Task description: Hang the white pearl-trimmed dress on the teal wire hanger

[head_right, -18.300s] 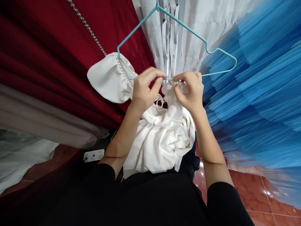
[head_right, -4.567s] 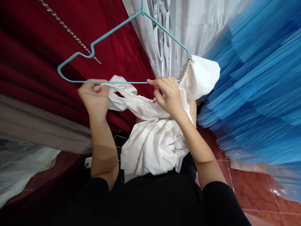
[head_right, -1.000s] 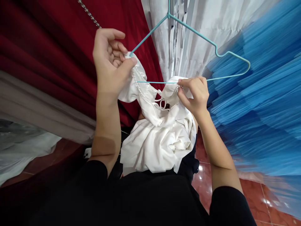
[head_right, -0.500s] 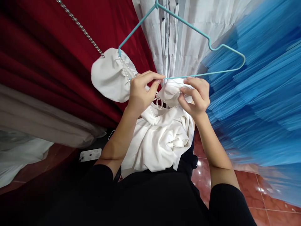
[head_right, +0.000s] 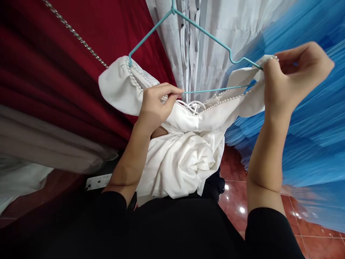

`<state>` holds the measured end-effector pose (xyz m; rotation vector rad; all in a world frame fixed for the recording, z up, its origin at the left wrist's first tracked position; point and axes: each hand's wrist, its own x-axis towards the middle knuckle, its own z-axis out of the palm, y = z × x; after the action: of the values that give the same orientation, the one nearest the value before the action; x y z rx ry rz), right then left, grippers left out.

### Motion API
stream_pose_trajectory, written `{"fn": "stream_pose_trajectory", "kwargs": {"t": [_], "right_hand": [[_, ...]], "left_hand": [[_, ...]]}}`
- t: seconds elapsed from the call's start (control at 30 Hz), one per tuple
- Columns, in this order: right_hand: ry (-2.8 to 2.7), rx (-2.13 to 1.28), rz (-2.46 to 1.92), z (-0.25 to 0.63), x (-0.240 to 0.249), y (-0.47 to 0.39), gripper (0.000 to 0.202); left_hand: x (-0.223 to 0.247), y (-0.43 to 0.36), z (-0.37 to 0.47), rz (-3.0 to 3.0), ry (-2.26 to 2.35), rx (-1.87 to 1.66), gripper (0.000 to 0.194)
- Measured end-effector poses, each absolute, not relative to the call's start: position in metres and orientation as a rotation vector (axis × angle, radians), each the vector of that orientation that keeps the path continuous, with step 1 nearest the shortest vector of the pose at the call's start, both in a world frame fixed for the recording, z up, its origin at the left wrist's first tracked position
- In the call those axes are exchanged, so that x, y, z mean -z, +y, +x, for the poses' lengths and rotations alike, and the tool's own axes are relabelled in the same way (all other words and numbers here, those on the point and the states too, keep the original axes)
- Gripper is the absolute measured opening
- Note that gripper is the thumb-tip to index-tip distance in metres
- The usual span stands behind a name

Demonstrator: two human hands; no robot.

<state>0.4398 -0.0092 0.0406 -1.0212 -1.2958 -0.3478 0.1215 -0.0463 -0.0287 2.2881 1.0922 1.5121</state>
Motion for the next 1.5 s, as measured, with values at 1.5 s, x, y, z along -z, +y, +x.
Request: {"fn": "stream_pose_trajectory", "kwargs": {"t": [1.5], "right_hand": [[-2.03,0.3,-0.955,0.322,0.058,-0.018,0.031]], "left_hand": [[0.036,-0.008,0.028,2.255,1.601,-1.97,0.023]]}}
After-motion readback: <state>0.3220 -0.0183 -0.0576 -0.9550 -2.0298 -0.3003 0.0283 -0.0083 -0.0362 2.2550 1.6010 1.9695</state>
